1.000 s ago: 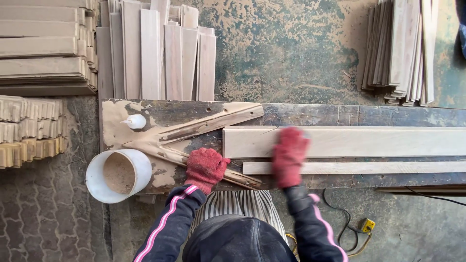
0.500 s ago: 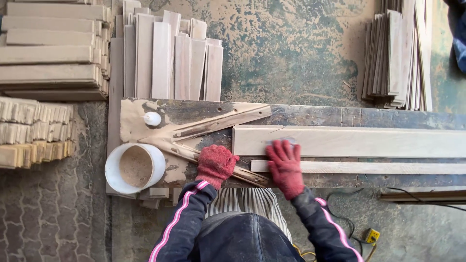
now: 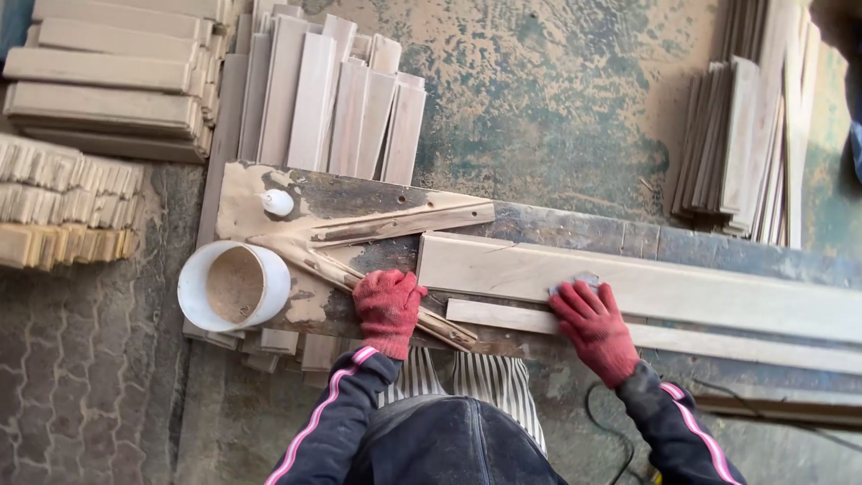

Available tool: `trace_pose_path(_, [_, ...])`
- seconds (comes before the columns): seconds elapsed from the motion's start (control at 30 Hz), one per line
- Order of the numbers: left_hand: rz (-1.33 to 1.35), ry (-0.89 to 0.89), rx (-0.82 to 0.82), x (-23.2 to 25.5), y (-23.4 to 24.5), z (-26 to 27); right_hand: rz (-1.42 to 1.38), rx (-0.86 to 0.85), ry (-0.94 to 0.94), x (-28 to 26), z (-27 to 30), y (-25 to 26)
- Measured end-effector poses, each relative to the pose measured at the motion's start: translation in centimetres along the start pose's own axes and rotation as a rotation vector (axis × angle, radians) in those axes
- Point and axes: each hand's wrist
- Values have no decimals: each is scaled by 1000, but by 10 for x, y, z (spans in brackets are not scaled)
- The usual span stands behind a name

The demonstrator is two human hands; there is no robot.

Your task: Sanding a wood plank using a power sander and manual sandpaper.

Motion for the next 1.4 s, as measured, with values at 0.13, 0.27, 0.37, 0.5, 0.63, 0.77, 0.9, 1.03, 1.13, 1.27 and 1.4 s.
trace_pose_path(0.13, [-63, 59, -7, 12, -8, 3, -89, 13, 247, 19, -12, -4])
trace_pose_path(0.27, [-8, 103, 44, -6, -46, 30, -260, 126, 529, -27, -77, -11])
trace_pose_path(0.37, [-25, 120, 106, -15, -77, 43, -410, 272, 718, -88, -153, -31])
trace_pose_path(0.5, [-118, 180, 123, -12, -81, 56, -459, 290, 815, -88, -167, -34])
trace_pose_path(0.63, [-125, 304, 136, -18, -107, 62, -405, 146, 845, -22, -145, 26])
trace_pose_path(0.77, [-115, 353, 16, -31, -142, 74, -315, 81, 856, 7, -119, 16])
trace_pose_path(0.9, [-87, 358, 65, -10, -103, 50, -389, 132, 921, -52, -161, 15])
trace_pose_path(1.03, [-155, 432, -27, 28, -19, 8, -384, 242, 972, -93, -190, 0])
trace_pose_path(1.13, [-138, 427, -22, 22, -28, 14, -378, 191, 963, -73, -174, 12])
trace_pose_path(1.27, [-158, 425, -11, 14, -46, 18, -233, 46, 985, -13, -142, 29])
trace_pose_path(1.4, [-133, 461, -39, -5, -105, 40, -194, 35, 1020, -28, -152, 24])
Point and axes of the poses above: each hand's wrist, its own z-axis away from the middle knuckle, its own y-axis out of the back of the hand, x = y × z, and after that the axes turned 3 degrees about z, right-handed
